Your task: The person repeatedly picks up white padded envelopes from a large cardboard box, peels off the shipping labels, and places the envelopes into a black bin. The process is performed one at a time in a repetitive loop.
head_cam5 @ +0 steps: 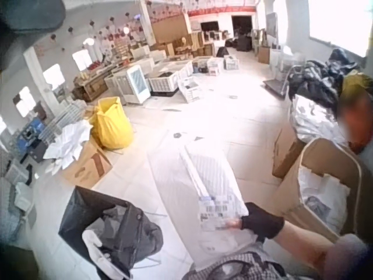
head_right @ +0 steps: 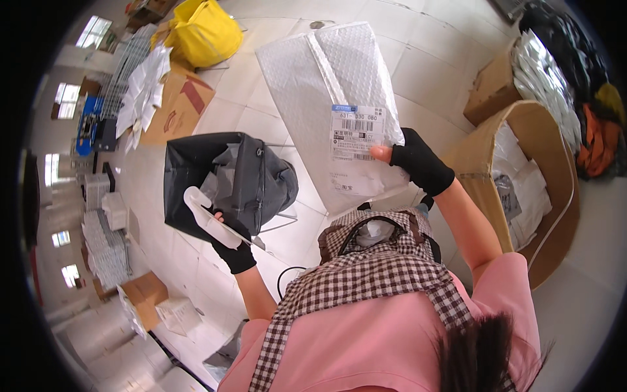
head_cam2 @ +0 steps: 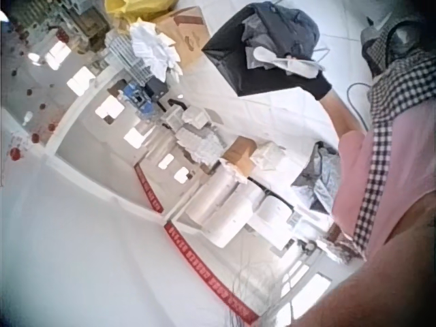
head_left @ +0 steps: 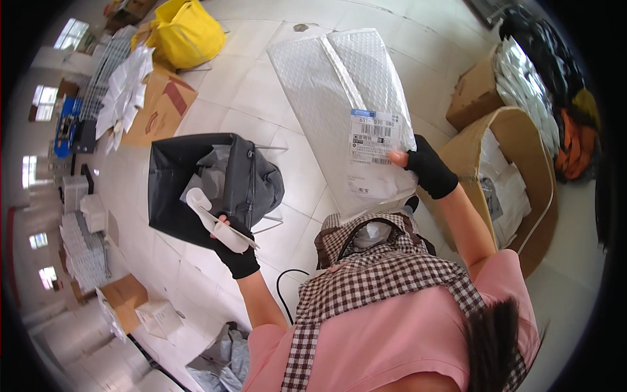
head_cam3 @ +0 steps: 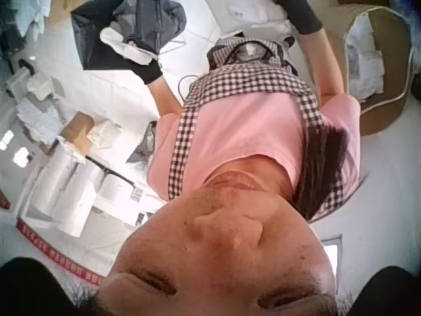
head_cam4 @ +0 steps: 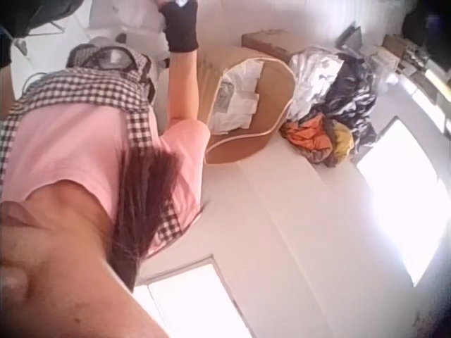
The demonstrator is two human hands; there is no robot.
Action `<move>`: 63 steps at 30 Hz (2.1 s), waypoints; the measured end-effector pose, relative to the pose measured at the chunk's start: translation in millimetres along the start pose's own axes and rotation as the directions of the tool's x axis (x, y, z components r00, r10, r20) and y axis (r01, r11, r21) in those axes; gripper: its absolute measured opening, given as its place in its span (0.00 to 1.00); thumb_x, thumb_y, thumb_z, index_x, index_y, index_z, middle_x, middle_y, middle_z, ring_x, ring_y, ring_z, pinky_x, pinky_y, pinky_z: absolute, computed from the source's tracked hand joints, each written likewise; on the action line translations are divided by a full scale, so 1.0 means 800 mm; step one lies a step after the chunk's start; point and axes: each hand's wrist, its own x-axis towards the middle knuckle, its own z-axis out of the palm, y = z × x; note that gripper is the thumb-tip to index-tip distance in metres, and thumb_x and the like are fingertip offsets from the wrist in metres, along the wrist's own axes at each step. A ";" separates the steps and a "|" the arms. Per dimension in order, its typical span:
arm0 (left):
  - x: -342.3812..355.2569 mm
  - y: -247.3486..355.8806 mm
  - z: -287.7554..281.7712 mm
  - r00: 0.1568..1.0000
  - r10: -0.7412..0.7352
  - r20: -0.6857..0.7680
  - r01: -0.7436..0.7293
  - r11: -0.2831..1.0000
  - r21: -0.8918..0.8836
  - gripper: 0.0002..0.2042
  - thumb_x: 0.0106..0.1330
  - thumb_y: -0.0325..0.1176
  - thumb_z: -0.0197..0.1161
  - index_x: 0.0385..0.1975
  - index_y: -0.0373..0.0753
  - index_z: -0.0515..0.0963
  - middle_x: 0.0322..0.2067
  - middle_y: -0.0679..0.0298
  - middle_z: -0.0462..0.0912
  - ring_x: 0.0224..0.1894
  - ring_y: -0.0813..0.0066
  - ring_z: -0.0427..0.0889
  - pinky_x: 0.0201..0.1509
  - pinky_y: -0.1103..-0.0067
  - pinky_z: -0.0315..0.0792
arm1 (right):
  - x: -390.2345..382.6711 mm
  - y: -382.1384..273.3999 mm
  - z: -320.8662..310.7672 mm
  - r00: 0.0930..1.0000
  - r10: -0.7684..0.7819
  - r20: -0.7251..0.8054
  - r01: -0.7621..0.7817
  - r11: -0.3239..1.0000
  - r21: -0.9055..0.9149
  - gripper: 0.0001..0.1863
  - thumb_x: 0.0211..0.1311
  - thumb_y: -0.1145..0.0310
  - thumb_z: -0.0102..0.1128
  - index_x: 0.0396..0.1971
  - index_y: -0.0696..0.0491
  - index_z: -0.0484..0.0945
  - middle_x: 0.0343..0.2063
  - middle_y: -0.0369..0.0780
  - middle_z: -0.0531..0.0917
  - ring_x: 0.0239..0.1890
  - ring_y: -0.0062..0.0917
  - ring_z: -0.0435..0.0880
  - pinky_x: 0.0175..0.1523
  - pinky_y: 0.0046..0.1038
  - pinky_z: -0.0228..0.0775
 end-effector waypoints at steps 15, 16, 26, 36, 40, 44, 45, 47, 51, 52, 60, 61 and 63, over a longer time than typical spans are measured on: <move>-0.093 0.020 -0.013 0.959 0.278 -0.052 -0.241 0.899 0.365 0.13 0.62 0.40 0.53 0.34 0.36 0.70 0.24 0.64 0.73 0.19 0.75 0.69 0.20 0.82 0.63 | 0.100 -0.036 0.122 0.895 0.018 0.446 0.125 0.949 -0.289 0.28 0.44 0.60 0.66 0.45 0.60 0.74 0.39 0.40 0.80 0.39 0.22 0.78 0.45 0.23 0.69; -0.081 -0.002 0.016 0.917 0.384 -0.111 -0.260 0.783 0.565 0.12 0.61 0.39 0.55 0.34 0.35 0.71 0.24 0.64 0.75 0.18 0.77 0.70 0.20 0.83 0.61 | 0.105 -0.054 0.153 0.851 -0.001 0.525 0.142 0.963 -0.228 0.28 0.45 0.61 0.66 0.46 0.58 0.73 0.35 0.38 0.80 0.38 0.19 0.76 0.44 0.22 0.69; 0.006 -0.067 0.087 0.982 0.185 -0.047 0.033 0.080 0.996 0.12 0.60 0.35 0.57 0.21 0.33 0.76 0.16 0.74 0.70 0.21 0.89 0.63 0.24 0.84 0.58 | 0.066 -0.047 0.173 0.511 -0.453 0.730 0.830 0.041 -0.556 0.33 0.40 0.63 0.67 0.51 0.47 0.68 0.51 0.42 0.70 0.44 0.37 0.76 0.46 0.33 0.69; 0.070 -0.115 0.064 0.943 -0.297 -0.149 0.230 0.258 0.938 0.13 0.62 0.33 0.52 0.42 0.34 0.78 0.34 0.62 0.80 0.35 0.81 0.75 0.42 0.84 0.67 | 0.024 -0.004 0.042 0.782 -0.598 -0.175 0.310 0.617 -0.723 0.16 0.48 0.79 0.58 0.40 0.58 0.75 0.31 0.40 0.80 0.31 0.22 0.78 0.39 0.21 0.69; 0.092 -0.124 0.046 0.940 -0.330 0.088 -0.021 0.200 0.979 0.23 0.57 0.25 0.53 0.56 0.38 0.65 0.47 0.60 0.74 0.44 0.79 0.72 0.49 0.82 0.65 | -0.051 0.065 -0.022 0.976 -0.062 0.208 0.052 0.997 0.051 0.13 0.50 0.75 0.60 0.38 0.59 0.76 0.30 0.32 0.79 0.32 0.18 0.76 0.39 0.21 0.69; 0.096 -0.149 0.063 0.933 -0.336 0.126 -0.048 0.232 0.972 0.38 0.54 0.19 0.53 0.65 0.44 0.43 0.50 0.58 0.69 0.46 0.78 0.71 0.50 0.80 0.66 | -0.098 0.156 0.031 0.879 0.331 0.345 0.108 0.564 -0.818 0.10 0.47 0.72 0.58 0.32 0.54 0.80 0.33 0.43 0.81 0.36 0.30 0.80 0.42 0.28 0.70; 0.098 -0.153 0.067 0.924 -0.368 0.106 -0.014 0.246 0.969 0.42 0.53 0.18 0.53 0.66 0.45 0.37 0.50 0.58 0.68 0.46 0.77 0.71 0.50 0.80 0.67 | -0.098 0.172 0.039 0.909 0.229 0.348 0.167 0.566 -0.808 0.09 0.47 0.72 0.57 0.31 0.53 0.80 0.32 0.44 0.81 0.36 0.32 0.79 0.42 0.29 0.70; 0.102 -0.164 0.078 0.917 -0.382 0.112 0.014 0.313 0.950 0.44 0.52 0.17 0.53 0.66 0.47 0.34 0.49 0.57 0.69 0.46 0.76 0.72 0.49 0.80 0.68 | -0.094 0.196 0.052 0.936 0.017 0.351 0.286 0.541 -0.791 0.09 0.46 0.71 0.56 0.30 0.51 0.81 0.30 0.47 0.80 0.36 0.37 0.79 0.41 0.31 0.70; 0.110 -0.187 0.089 0.893 -0.440 0.101 0.042 0.304 0.952 0.44 0.53 0.16 0.54 0.66 0.46 0.35 0.47 0.59 0.70 0.45 0.75 0.72 0.49 0.80 0.68 | -0.067 0.258 0.070 0.967 -0.037 0.253 0.252 0.301 -0.920 0.07 0.46 0.70 0.53 0.18 0.55 0.79 0.20 0.46 0.79 0.26 0.40 0.78 0.33 0.33 0.70; 0.111 -0.190 0.089 0.884 -0.456 0.108 0.037 0.298 0.954 0.44 0.53 0.16 0.54 0.66 0.46 0.35 0.47 0.59 0.71 0.44 0.75 0.72 0.49 0.80 0.68 | -0.066 0.276 0.071 0.953 -0.004 0.302 0.296 0.221 -0.929 0.07 0.46 0.70 0.53 0.17 0.54 0.79 0.20 0.46 0.79 0.26 0.40 0.79 0.32 0.33 0.70; 0.116 -0.209 0.079 0.872 -0.477 0.107 0.044 0.295 0.955 0.42 0.53 0.17 0.54 0.66 0.45 0.38 0.44 0.58 0.73 0.43 0.74 0.74 0.46 0.80 0.70 | -0.073 0.244 0.045 0.861 0.315 0.400 0.151 0.591 -0.792 0.13 0.50 0.73 0.51 0.36 0.55 0.79 0.33 0.45 0.81 0.37 0.35 0.80 0.45 0.32 0.70; 0.117 -0.208 0.077 0.872 -0.479 0.099 0.056 0.299 0.953 0.43 0.53 0.17 0.54 0.66 0.45 0.37 0.43 0.57 0.74 0.41 0.74 0.75 0.45 0.80 0.70 | -0.089 0.236 0.029 0.868 0.330 0.370 0.040 0.698 -0.715 0.16 0.50 0.75 0.52 0.41 0.57 0.77 0.35 0.45 0.81 0.38 0.32 0.80 0.45 0.30 0.70; 0.117 -0.220 0.065 0.885 -0.460 0.073 0.080 0.305 0.949 0.43 0.53 0.17 0.53 0.66 0.46 0.35 0.40 0.57 0.76 0.39 0.74 0.77 0.44 0.80 0.72 | -0.109 0.144 0.005 0.936 0.222 0.272 0.053 0.676 -0.735 0.15 0.50 0.75 0.54 0.40 0.57 0.76 0.32 0.44 0.81 0.34 0.23 0.79 0.40 0.26 0.69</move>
